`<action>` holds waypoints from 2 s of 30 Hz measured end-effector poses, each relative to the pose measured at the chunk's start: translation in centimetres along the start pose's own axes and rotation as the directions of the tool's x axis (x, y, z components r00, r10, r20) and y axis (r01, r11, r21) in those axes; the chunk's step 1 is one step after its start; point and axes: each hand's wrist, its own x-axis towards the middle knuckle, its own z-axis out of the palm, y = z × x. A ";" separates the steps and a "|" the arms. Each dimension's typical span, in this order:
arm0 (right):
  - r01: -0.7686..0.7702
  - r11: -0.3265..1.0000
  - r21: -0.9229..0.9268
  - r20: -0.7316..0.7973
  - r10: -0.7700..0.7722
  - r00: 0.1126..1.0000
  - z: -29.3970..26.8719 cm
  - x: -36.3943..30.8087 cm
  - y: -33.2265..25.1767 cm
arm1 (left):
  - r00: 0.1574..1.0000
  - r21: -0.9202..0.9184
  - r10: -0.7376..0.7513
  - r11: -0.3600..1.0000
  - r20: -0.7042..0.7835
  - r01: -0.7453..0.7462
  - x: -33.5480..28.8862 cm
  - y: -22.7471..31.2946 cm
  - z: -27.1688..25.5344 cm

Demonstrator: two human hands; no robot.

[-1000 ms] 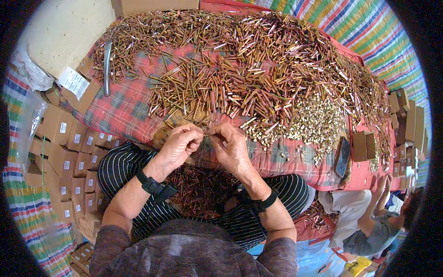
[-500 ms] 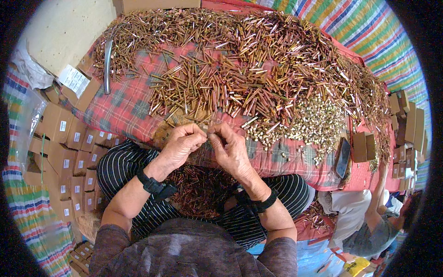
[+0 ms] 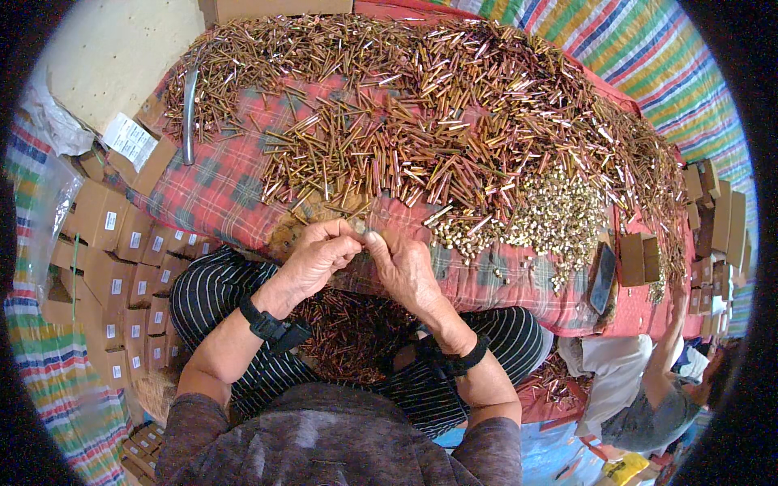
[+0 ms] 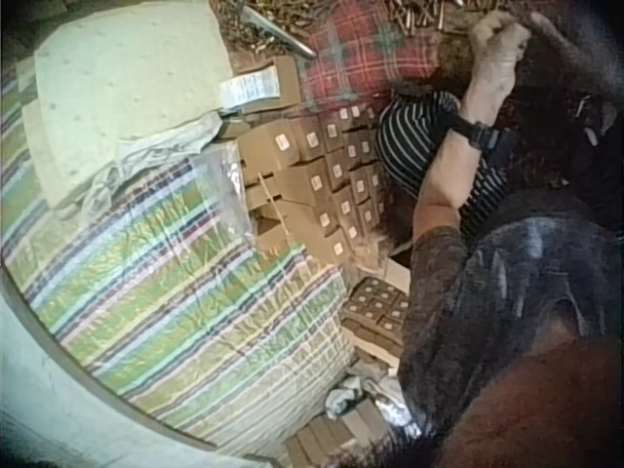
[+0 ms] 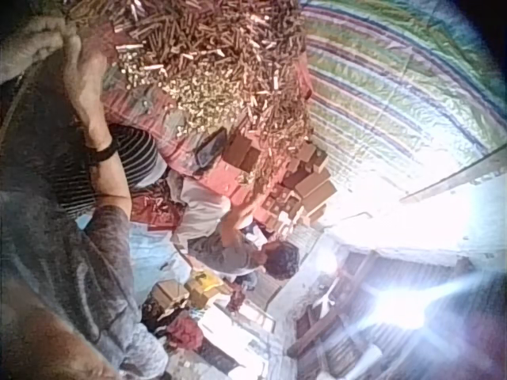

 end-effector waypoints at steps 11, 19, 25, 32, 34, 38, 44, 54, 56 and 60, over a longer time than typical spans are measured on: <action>0.049 0.989 0.140 -0.011 -0.048 0.999 0.3 0.1 -0.5 | 0.998 -0.043 -0.015 0.999 -0.054 0.013 0.0 0.0 0.0; 0.128 0.913 -0.387 -0.106 -0.182 0.978 -1.6 0.5 0.0 | 0.902 0.507 -0.145 0.857 0.407 -0.091 -0.9 1.7 0.6; 0.252 0.515 -0.819 -0.015 -0.459 0.888 -4.6 1.9 2.7 | 0.747 0.954 0.645 0.095 0.158 -0.284 1.9 -0.3 -1.1; 0.265 0.528 -0.807 -0.051 -0.508 0.860 -4.1 2.5 3.1 | 0.867 0.928 0.493 0.288 0.069 -0.237 2.8 -0.9 -2.0; 0.264 0.577 -0.773 -0.103 -0.525 0.845 -3.7 2.4 2.5 | 0.680 0.927 0.680 0.004 0.273 -0.376 2.5 0.0 -1.2; 0.198 0.974 0.108 -0.350 -0.150 0.925 -2.2 1.8 0.2 | 0.937 0.601 0.348 0.758 -0.041 -0.255 1.4 0.4 -0.4; 0.124 0.656 0.745 -0.242 0.091 0.966 -1.6 2.1 1.5 | 0.999 0.129 0.041 0.991 0.019 -0.043 0.0 0.6 0.1; 0.149 0.638 0.755 -0.263 0.087 0.961 -0.9 2.0 2.0 | 1.000 0.079 -0.027 0.997 -0.006 0.027 0.2 0.3 -0.1; 0.129 0.607 0.784 -0.249 0.117 0.961 -0.8 2.0 2.1 | 1.000 0.096 -0.002 0.995 -0.010 0.003 0.2 0.3 0.0; 0.061 0.520 0.852 -0.166 0.158 0.973 -0.8 1.9 1.7 | 0.999 0.155 0.042 0.987 0.011 -0.043 0.1 0.0 -0.4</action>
